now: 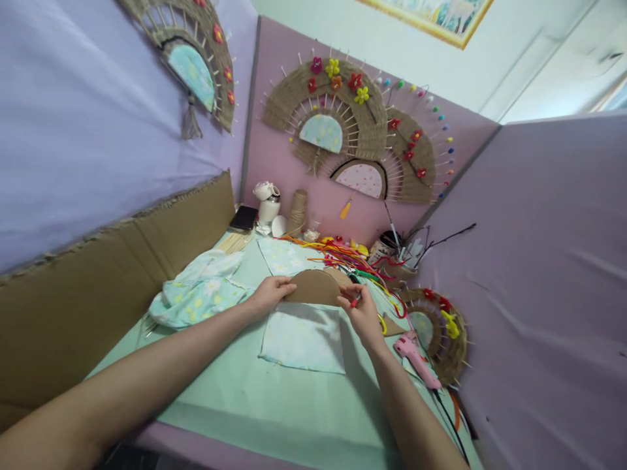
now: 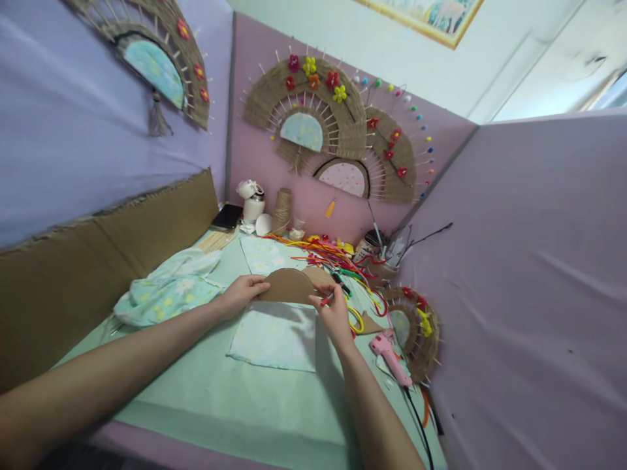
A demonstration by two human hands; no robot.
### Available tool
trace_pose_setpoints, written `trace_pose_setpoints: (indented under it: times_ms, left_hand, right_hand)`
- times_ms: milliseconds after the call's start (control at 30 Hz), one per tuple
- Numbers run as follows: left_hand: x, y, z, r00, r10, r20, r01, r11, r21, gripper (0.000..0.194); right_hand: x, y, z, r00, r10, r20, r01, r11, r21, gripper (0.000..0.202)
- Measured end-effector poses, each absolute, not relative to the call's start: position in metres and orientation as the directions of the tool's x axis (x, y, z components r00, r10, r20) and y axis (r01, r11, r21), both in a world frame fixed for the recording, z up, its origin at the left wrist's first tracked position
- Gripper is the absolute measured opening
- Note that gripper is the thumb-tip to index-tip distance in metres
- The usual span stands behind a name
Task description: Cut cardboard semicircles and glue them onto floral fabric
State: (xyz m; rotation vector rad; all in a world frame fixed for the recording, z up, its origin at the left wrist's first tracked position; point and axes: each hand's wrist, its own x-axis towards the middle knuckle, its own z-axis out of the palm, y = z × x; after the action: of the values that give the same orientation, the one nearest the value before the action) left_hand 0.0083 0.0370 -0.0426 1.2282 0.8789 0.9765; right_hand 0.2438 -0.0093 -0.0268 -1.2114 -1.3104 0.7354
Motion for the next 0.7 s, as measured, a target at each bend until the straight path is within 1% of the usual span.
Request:
trace_pose_setpoints:
  times_ms: [100, 167, 267, 367, 500, 567, 667, 700]
  left_hand:
    - [0.013, 0.042, -0.038, 0.358, 0.933, -0.032, -0.057, 0.056, 0.997, 0.033]
    - [0.016, 0.046, -0.033, 0.366, 0.927, -0.077, -0.065, 0.108, 0.992, 0.036]
    - [0.021, 0.052, -0.023, 0.381, 0.906, -0.183, -0.155, 0.258, 0.954, 0.042]
    - [0.026, 0.057, -0.016, 0.423, 0.87, -0.252, -0.265, 0.385, 0.884, 0.049]
    - [0.037, 0.061, -0.02, 0.451, 0.843, -0.292, -0.372, 0.475, 0.798, 0.058]
    - [0.043, 0.06, -0.026, 0.475, 0.835, -0.279, -0.409, 0.49, 0.77, 0.053]
    - [0.048, 0.054, -0.036, 0.481, 0.846, -0.229, -0.435, 0.457, 0.775, 0.032]
    - [0.049, 0.052, -0.039, 0.473, 0.855, -0.214, -0.439, 0.439, 0.784, 0.029]
  right_hand:
    - [0.245, 0.007, -0.022, 0.19, 0.958, 0.215, 0.121, 0.195, -0.973, 0.036]
    - [0.246, 0.013, -0.024, 0.202, 0.963, 0.178, 0.076, 0.165, -0.983, 0.037]
    - [0.25, 0.015, -0.028, 0.246, 0.955, 0.167, 0.016, 0.168, -0.986, 0.039]
    - [0.255, 0.015, -0.031, 0.29, 0.942, 0.171, -0.003, 0.18, -0.984, 0.039]
    - [0.257, 0.013, -0.038, 0.348, 0.919, 0.183, 0.027, 0.186, -0.982, 0.038]
    - [0.256, 0.013, -0.044, 0.379, 0.907, 0.186, 0.031, 0.189, -0.982, 0.037]
    - [0.252, 0.011, -0.054, 0.391, 0.904, 0.176, 0.019, 0.184, -0.983, 0.035]
    - [0.251, 0.011, -0.057, 0.384, 0.908, 0.168, 0.017, 0.175, -0.984, 0.035]
